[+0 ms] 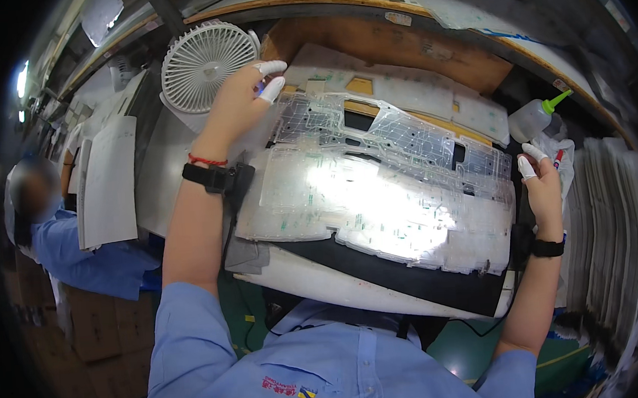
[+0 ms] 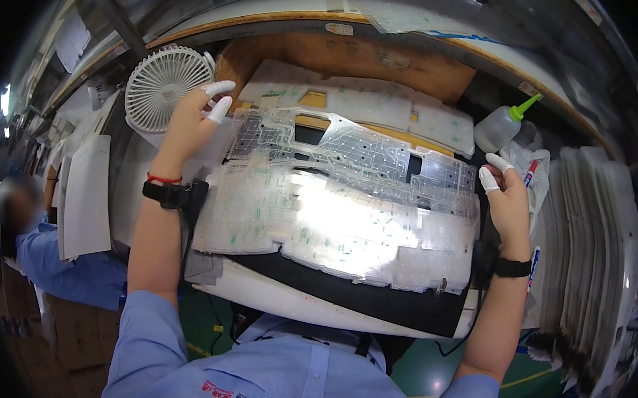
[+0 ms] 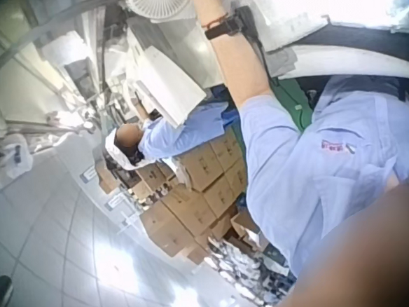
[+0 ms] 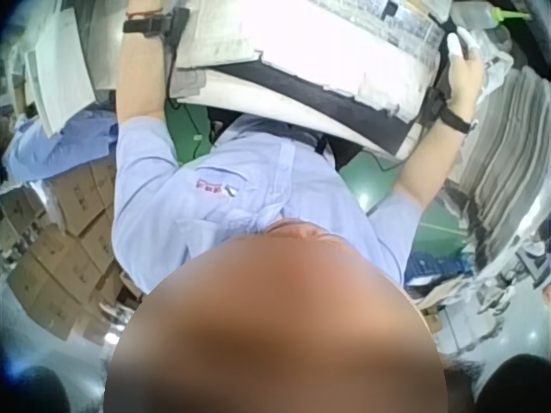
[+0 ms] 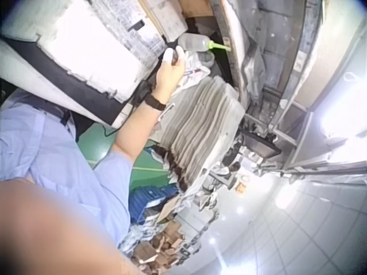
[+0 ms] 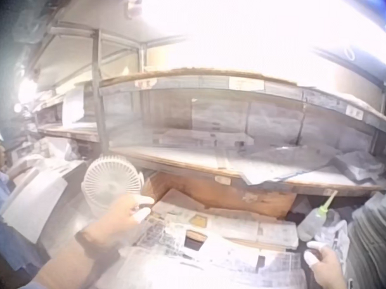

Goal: Assembling keyboard components at a manufacturing station.

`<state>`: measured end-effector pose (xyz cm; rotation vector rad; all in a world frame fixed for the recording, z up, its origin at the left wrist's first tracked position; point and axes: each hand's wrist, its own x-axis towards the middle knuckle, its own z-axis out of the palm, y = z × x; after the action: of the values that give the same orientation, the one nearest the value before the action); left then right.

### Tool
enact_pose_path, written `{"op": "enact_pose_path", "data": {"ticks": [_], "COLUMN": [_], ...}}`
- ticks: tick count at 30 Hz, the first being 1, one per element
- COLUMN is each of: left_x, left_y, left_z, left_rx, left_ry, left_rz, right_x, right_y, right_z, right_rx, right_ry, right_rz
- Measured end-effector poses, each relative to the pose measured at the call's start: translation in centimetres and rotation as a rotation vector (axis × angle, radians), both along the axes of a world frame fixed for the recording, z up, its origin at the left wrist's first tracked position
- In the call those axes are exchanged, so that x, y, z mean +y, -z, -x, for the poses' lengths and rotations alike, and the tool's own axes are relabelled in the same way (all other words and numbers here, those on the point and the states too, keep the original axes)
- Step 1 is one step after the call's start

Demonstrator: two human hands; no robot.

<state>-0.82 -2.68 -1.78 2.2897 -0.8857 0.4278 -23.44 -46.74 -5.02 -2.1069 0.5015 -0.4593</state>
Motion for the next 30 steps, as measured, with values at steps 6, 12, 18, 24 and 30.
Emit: {"op": "enact_pose_path", "data": {"ticks": [6,12,18,24,30], "left_x": [1.3,1.4,1.1,2.6,1.5], "left_y": [1.0,2.7,3.1,3.2,3.5], "left_z": [0.6,0.7,0.0,-0.9,-0.2], "left_rx": [0.174,0.743,0.820,0.990,0.969], "left_ry": [-0.101,-0.195,-0.097,0.075,0.041], "left_rz": [-0.014,0.255,0.219,0.409,0.569], "right_x": [0.6,0.5,0.1,-0.4,-0.9], "right_y": [-1.1,-1.4,-0.7,0.1,-0.7], "right_z": [0.7,1.3,1.0,0.6,1.5], "right_rx": [0.088,0.174,0.127,0.072,-0.108], "right_ry": [0.011,-0.039,-0.002,-0.071,-0.041], "right_rz": [-0.073,-0.493,-0.619,-0.542,-0.652]}}
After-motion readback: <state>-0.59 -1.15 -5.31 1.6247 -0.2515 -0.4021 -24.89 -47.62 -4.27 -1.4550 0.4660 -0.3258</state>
